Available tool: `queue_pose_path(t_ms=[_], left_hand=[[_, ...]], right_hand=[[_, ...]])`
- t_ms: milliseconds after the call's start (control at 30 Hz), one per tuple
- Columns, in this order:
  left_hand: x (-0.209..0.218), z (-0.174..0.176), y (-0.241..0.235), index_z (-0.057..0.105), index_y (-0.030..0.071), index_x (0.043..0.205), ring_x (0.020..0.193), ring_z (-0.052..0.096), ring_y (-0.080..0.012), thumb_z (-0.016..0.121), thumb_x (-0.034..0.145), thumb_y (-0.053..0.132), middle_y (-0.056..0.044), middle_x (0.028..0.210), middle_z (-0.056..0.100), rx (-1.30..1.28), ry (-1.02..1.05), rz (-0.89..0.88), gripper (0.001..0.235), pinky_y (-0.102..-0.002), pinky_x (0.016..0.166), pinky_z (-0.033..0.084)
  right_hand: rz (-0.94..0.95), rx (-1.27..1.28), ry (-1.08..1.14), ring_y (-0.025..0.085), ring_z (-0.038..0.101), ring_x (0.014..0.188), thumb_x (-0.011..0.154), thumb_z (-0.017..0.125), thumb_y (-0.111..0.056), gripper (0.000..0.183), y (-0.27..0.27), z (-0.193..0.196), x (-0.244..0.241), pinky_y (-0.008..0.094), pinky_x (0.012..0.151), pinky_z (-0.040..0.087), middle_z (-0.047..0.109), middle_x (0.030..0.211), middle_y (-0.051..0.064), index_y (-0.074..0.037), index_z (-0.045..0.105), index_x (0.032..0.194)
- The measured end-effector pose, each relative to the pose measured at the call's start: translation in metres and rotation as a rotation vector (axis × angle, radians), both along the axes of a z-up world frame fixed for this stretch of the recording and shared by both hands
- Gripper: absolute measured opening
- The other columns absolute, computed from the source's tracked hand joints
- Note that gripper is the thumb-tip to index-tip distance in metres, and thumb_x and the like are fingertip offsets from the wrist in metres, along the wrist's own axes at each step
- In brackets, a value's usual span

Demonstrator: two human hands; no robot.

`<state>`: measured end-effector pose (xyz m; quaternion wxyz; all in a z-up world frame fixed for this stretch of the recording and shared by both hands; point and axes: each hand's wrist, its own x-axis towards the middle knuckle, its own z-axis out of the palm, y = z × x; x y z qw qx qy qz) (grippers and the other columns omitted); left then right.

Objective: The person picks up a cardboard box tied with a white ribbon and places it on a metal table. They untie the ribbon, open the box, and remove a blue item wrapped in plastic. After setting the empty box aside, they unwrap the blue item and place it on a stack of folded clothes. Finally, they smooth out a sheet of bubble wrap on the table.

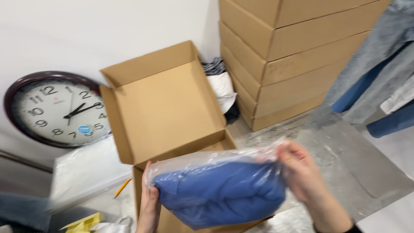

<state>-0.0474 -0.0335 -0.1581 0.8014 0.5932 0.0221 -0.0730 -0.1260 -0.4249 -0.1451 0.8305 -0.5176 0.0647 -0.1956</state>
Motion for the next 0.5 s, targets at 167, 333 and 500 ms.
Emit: queue_pose_path(t_ms=[167, 333, 500], left_hand=[[0.012, 0.012, -0.116, 0.062, 0.003, 0.135, 0.123, 0.061, -0.0176, 0.078, 0.081, 0.033, -0.009, 0.133, 0.069, 0.167, -0.360, -0.121, 0.064, -0.033, 0.108, 0.046], [0.031, -0.010, -0.250, 0.082, 0.008, 0.090, 0.070, 0.056, -0.0049, 0.090, 0.083, 0.019, 0.004, 0.074, 0.069, 0.294, -0.240, -0.140, 0.015, -0.021, 0.064, 0.045], [0.049, 0.016, -0.351, 0.083, 0.012, 0.087, 0.072, 0.057, -0.0042, 0.089, 0.080, 0.018, 0.007, 0.077, 0.074, 0.412, -0.418, -0.038, 0.011, -0.022, 0.070, 0.047]], right_hand=[[-0.015, -0.002, -0.039, 0.033, 0.078, 0.091, 0.103, 0.067, -0.017, 0.014, -0.127, 0.056, -0.007, 0.040, 0.091, 0.061, 0.074, 0.088, 0.010, -0.005, 0.068, 0.097], [-0.027, -0.121, 0.057, 0.020, 0.071, 0.082, 0.107, 0.064, -0.018, 0.019, -0.256, 0.045, 0.000, 0.034, 0.079, 0.059, 0.072, 0.091, 0.009, -0.008, 0.061, 0.091], [-0.113, -0.146, -0.016, 0.008, 0.067, 0.100, 0.111, 0.059, -0.011, 0.024, -0.347, 0.011, 0.034, 0.018, 0.097, 0.049, 0.069, 0.099, -0.002, -0.016, 0.058, 0.087]])
